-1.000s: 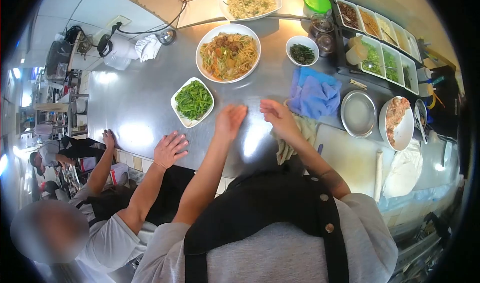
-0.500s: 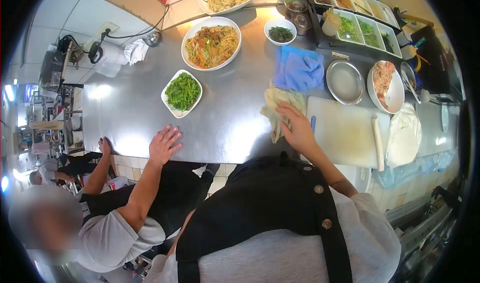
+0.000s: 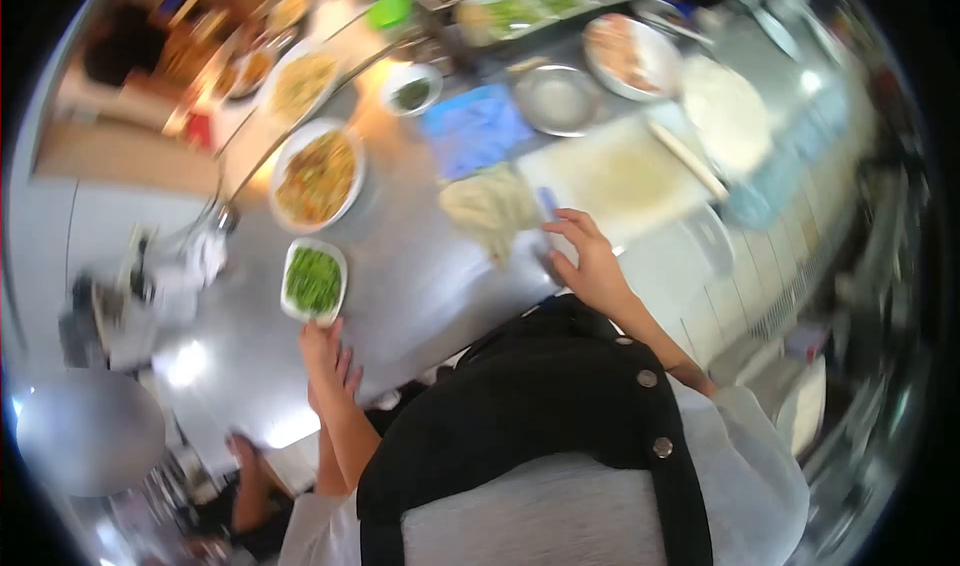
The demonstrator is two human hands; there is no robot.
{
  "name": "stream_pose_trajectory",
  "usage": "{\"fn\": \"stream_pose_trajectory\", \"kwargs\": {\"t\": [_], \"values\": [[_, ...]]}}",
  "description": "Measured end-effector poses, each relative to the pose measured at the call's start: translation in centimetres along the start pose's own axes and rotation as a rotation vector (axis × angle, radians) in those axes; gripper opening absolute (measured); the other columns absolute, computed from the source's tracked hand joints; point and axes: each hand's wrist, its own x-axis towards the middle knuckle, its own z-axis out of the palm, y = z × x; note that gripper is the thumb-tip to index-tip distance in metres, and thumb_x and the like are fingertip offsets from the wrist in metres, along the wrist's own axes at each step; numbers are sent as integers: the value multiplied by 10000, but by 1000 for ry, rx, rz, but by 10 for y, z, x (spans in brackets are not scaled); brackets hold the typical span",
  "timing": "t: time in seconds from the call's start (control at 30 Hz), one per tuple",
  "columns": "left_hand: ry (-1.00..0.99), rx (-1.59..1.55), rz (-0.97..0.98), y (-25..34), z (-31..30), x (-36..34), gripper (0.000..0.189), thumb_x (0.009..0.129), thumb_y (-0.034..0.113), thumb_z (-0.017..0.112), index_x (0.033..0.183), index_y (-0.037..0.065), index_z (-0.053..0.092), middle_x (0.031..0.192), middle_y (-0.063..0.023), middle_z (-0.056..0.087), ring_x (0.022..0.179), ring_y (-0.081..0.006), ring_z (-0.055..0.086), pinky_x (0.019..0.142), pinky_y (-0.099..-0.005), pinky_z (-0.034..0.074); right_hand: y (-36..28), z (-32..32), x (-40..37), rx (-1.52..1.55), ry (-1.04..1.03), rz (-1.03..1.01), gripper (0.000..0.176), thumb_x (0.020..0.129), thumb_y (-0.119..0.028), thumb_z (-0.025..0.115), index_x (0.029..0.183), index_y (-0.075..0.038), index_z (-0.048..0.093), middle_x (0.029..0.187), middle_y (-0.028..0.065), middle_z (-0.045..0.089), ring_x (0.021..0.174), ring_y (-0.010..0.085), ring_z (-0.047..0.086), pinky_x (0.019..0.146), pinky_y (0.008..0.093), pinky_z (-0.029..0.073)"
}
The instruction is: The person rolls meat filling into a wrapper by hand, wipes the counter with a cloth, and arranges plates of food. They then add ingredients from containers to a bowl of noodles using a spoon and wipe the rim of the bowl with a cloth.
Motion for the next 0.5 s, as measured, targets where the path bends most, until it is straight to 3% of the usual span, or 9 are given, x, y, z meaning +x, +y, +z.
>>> {"fn": "stream_pose_trajectory", "kwargs": {"t": [0.03,0.1,0.3,0.4,0.47,0.5], "values": [[46,-403,-279,16,12,2,248,887,78,429,1086,-53,498,999,-146,577,791,-318,608,636,-378,555,-2,-7,-14,-9,68,62,317,756,-31,613,1071,-54,583,1213,197,488,1046,368,532,865,386,448],[170,-300,-185,16,27,8,279,876,37,402,1102,-111,471,1015,-183,572,818,-305,612,685,-348,572,5,-17,-43,-50,184,139,314,755,-28,612,1067,-51,584,1206,200,489,1037,373,534,860,386,451],[134,-268,-141,40,33,-24,301,867,25,372,1134,-52,486,1006,-177,582,809,-271,620,634,-302,559,8,-35,-94,-133,315,284,330,747,-6,619,1068,-73,591,1188,186,505,1072,374,522,878,401,451],[67,-227,-129,56,53,-55,304,873,32,389,1152,-14,498,1003,-169,591,795,-252,623,619,-293,550,12,-47,-97,-140,335,273,326,740,1,594,1063,-45,588,1177,215,486,1067,389,507,877,397,447],[-142,-260,-120,68,67,-74,300,897,76,442,1184,2,492,1027,-174,591,823,-253,623,614,-286,547,21,-58,-89,-141,353,276,342,735,-5,604,1074,-52,590,1186,211,480,1092,379,497,903,391,434],[-135,-271,-116,69,71,-75,300,897,76,442,1184,2,492,1027,-174,591,823,-253,623,614,-286,547,23,-62,-84,-143,350,263,342,735,-5,604,1074,-52,590,1186,211,480,1092,379,497,903,391,434]]}}
